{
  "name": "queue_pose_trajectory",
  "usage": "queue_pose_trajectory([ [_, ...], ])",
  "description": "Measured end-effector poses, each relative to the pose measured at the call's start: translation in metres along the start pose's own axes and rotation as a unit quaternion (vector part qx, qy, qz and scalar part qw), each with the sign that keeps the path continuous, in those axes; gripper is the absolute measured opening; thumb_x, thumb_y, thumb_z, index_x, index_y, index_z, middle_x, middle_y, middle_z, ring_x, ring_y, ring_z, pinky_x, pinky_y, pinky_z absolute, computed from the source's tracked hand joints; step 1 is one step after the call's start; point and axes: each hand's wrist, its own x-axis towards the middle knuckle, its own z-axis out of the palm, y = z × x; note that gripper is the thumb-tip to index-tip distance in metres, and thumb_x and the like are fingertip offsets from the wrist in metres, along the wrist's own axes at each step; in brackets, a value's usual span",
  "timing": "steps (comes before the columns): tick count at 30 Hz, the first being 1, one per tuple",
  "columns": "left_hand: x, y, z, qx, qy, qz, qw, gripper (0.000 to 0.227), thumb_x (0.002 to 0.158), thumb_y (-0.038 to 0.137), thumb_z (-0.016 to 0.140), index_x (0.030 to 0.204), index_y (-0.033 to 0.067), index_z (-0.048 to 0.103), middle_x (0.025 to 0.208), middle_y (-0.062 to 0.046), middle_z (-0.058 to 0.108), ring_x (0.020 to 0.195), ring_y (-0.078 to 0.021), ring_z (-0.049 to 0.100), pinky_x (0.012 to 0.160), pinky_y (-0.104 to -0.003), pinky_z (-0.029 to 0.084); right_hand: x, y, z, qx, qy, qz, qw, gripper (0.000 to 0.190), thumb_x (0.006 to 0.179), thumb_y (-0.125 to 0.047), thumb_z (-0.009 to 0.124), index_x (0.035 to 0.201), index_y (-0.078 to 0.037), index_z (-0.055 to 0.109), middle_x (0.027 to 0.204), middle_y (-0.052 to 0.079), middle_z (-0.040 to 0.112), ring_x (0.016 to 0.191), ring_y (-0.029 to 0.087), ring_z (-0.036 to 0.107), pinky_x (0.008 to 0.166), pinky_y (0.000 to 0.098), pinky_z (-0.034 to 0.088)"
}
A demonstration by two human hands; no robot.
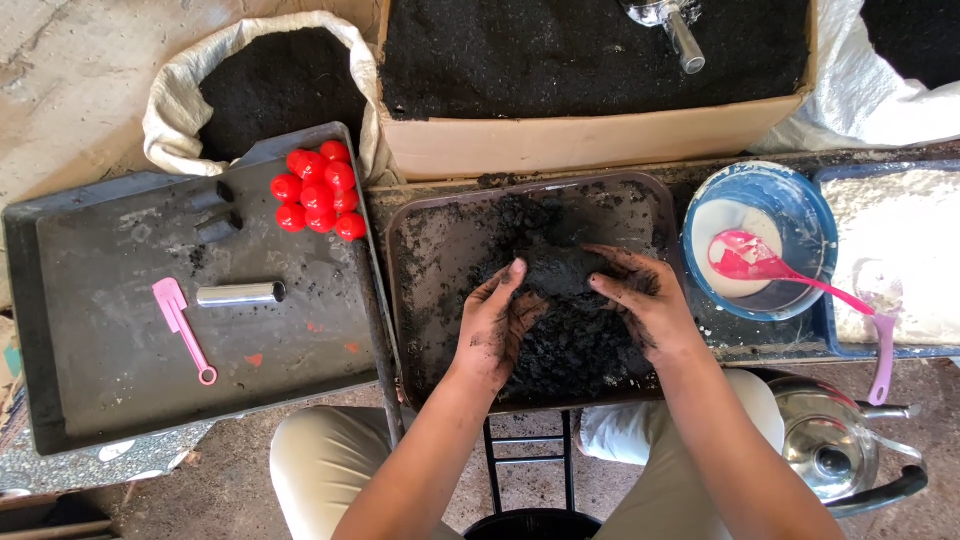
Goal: Mixing and shaping wet charcoal powder by hand in a tray to prepare it for further processing.
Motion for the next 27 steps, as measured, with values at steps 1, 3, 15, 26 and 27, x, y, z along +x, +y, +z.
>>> queue_pose_trajectory([
  [1, -0.002, 0.001, 0.002, 0.0, 0.0, 0.0, 1.0, 0.08, 0.092, 0.03, 0.077, 0.147, -0.0142, 0.039, 0.117, -0.027, 0.064, 0.103, -0.0304, 0.069, 0.103, -0.052, 0.054, 0.001, 0.001, -0.001, 0.0, 0.0, 0.001, 1.0, 0.033, 0.097, 0.004, 0.06, 0.128, 0.011, 0.067, 0.114, 0.027, 0.073, 0.126, 0.035, 0.062, 0.113, 0.0356, 0.047],
  [3, -0.006, 0.004, 0.007, 0.027, 0.015, 0.003, 1.0, 0.084, 0.091, 0.032, 0.078, 0.148, -0.0153, 0.039, 0.121, -0.031, 0.06, 0.112, -0.0343, 0.065, 0.106, -0.055, 0.05, 0.004, 0.003, -0.004, -0.01, 0.014, 0.022, 1.0, 0.031, 0.094, -0.008, 0.07, 0.122, 0.006, 0.071, 0.109, 0.029, 0.073, 0.109, 0.039, 0.069, 0.091, 0.0424, 0.06],
  [15, 0.047, -0.011, -0.05, 0.526, 0.018, 0.338, 0.78, 0.027, 0.097, 0.016, 0.071, 0.12, 0.0021, 0.073, 0.091, -0.019, 0.075, 0.088, -0.0359, 0.074, 0.063, -0.042, 0.061, 0.012, 0.05, 0.004, -0.294, 0.009, -0.068, 0.953, 0.039, 0.088, -0.004, 0.075, 0.127, -0.005, 0.071, 0.12, 0.017, 0.072, 0.117, 0.044, 0.065, 0.095, 0.0553, 0.056],
  [26, 0.019, 0.009, -0.033, 0.708, -0.078, 0.207, 0.671, 0.092, 0.087, 0.041, 0.072, 0.156, -0.0006, 0.027, 0.162, -0.026, 0.022, 0.15, -0.0465, 0.021, 0.12, -0.055, 0.031, 0.02, 0.036, 0.007, -0.549, -0.195, -0.086, 0.808, 0.125, 0.065, -0.061, 0.089, 0.161, -0.01, 0.027, 0.162, 0.029, 0.026, 0.146, 0.052, 0.028, 0.114, 0.0655, 0.033],
  [27, 0.026, 0.003, -0.039, 0.743, -0.109, 0.191, 0.632, 0.114, 0.083, 0.056, 0.072, 0.162, 0.0007, 0.012, 0.169, -0.023, 0.005, 0.156, -0.0433, 0.005, 0.124, -0.05, 0.025, 0.025, 0.038, 0.006, -0.568, -0.222, -0.046, 0.791, 0.141, 0.059, -0.066, 0.091, 0.165, -0.01, 0.017, 0.166, 0.029, 0.016, 0.15, 0.052, 0.02, 0.115, 0.0677, 0.029],
])
